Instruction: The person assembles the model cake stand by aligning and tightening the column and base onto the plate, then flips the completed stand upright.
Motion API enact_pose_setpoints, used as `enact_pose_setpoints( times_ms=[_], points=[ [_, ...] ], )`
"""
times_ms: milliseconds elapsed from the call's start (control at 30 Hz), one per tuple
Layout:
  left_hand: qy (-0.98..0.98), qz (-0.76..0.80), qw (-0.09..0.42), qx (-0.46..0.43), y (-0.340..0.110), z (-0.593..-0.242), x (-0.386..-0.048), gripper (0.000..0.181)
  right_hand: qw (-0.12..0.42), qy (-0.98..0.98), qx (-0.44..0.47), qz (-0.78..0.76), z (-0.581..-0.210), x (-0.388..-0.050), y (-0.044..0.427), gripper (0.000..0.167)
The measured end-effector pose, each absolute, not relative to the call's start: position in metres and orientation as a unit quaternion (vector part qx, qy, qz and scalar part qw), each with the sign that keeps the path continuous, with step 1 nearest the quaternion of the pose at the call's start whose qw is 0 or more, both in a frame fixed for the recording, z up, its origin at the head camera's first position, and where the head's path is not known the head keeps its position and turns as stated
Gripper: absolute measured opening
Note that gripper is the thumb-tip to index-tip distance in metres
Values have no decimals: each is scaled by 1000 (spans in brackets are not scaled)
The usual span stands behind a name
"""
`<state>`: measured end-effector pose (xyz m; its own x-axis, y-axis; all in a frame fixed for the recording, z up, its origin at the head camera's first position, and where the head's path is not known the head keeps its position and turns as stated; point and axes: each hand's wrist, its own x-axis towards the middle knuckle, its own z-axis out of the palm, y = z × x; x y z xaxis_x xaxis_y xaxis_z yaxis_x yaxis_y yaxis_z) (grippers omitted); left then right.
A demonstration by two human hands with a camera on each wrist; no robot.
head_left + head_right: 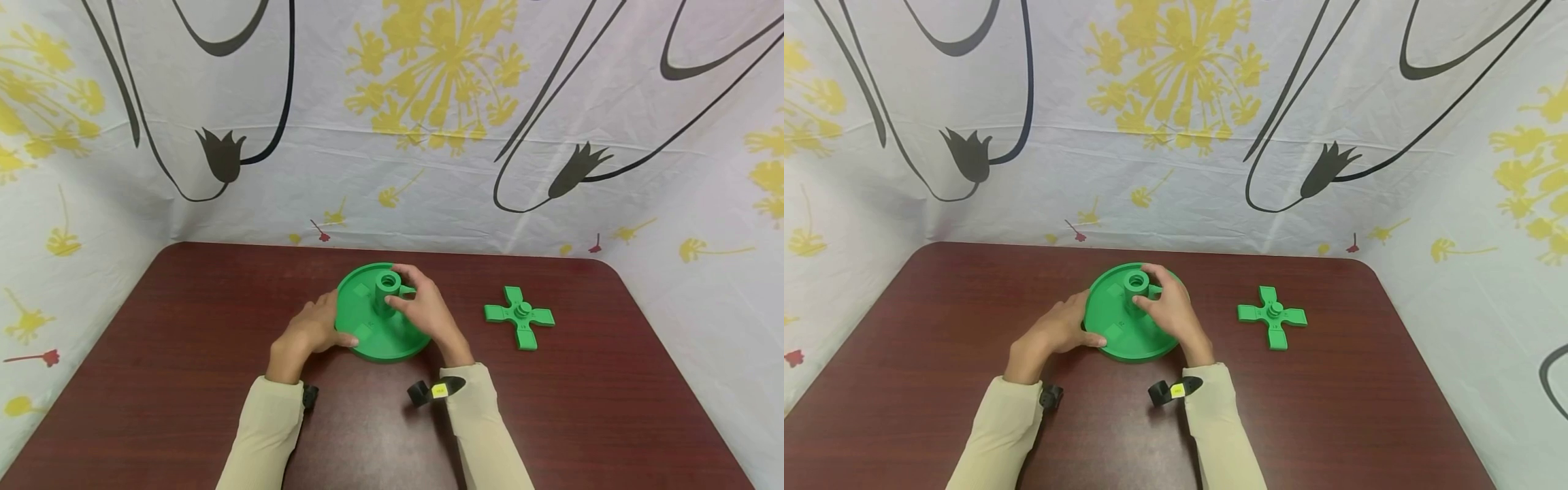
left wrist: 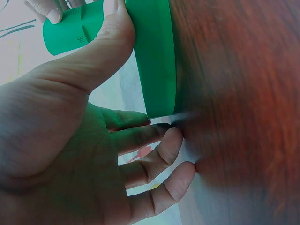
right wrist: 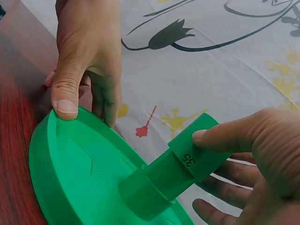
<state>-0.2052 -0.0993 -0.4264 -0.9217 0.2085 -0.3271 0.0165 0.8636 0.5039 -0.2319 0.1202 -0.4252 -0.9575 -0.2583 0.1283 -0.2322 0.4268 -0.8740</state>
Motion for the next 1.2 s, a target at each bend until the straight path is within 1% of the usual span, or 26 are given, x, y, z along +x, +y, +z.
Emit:
enact_pose_setpoints(
  times_ms=[400, 600, 733, 867, 1000, 1200],
  points=[
    [946, 255, 190, 60, -99, -426, -205, 105, -5, 856, -124, -501, -425, -230, 117, 54],
    [945, 259, 189, 59, -99, -426, -205, 105, -4, 852, -125, -508, -426, -230, 117, 58],
    [945, 260, 189, 59, -99, -426, -205, 105, -14, 854, -130, -504, -428, -231, 117, 55],
    [943, 257, 202, 57, -99, -426, -206, 107, -28, 856, -133, -498, -431, -231, 117, 51],
    [944, 245, 214, 55, -97, -427, -206, 107, -46, 859, -144, -488, -432, -231, 117, 50],
    [946, 233, 216, 55, -96, -425, -206, 106, -60, 864, -148, -478, -431, -231, 117, 49]
  ],
)
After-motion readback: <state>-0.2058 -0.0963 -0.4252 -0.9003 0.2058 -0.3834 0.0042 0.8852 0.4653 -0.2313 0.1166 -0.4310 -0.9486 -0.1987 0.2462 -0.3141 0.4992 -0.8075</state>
